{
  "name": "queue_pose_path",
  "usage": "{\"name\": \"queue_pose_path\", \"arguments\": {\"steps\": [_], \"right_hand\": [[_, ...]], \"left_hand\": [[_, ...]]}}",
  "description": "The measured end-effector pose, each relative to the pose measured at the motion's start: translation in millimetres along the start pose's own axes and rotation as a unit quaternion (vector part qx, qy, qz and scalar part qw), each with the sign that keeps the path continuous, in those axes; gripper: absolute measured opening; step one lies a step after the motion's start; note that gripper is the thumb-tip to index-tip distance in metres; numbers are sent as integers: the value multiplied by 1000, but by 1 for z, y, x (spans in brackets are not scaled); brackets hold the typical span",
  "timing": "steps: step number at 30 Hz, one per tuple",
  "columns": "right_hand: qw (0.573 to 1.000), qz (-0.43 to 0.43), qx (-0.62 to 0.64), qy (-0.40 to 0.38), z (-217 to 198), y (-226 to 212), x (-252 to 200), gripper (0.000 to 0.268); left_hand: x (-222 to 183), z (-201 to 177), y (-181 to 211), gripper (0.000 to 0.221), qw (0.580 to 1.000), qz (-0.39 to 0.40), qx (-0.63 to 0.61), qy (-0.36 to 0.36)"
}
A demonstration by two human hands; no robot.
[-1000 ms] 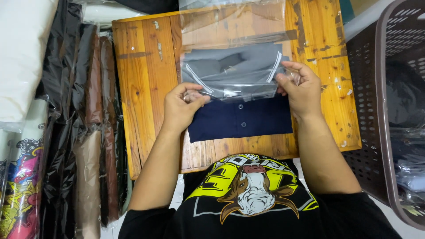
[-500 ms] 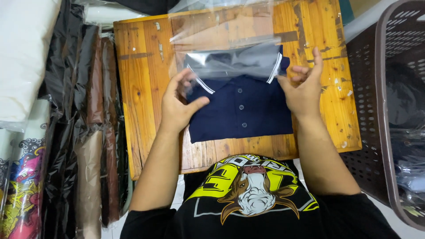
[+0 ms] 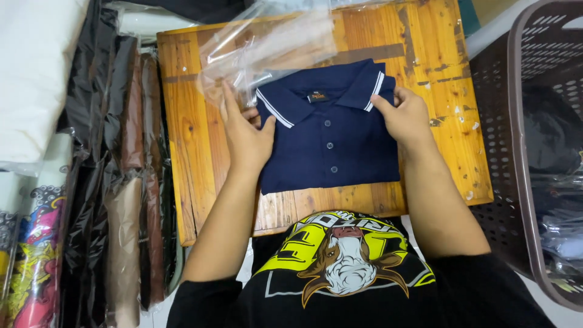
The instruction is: Folding shirts and placing them into clear plastic bags for packaging.
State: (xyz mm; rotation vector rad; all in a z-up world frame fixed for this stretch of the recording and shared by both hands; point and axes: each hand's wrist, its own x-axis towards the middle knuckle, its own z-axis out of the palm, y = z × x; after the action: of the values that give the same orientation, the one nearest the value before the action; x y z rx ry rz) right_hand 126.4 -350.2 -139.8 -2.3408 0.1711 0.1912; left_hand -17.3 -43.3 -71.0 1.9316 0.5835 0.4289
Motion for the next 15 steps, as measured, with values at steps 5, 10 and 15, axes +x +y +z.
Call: {"name": "queue_pose_path", "arguments": {"steps": [5, 10, 15], "right_hand": [[998, 26, 51, 7, -4, -30, -11, 37], [998, -31, 33, -52, -29, -80, -52, 52], [995, -40, -24, -90, -33, -90, -54, 59]], "left_hand": [[26, 3, -10, 113, 997, -52, -47, 33], [29, 9, -18, 105, 999, -27, 27, 8], [30, 13, -25, 110, 999, -47, 22, -10]]}}
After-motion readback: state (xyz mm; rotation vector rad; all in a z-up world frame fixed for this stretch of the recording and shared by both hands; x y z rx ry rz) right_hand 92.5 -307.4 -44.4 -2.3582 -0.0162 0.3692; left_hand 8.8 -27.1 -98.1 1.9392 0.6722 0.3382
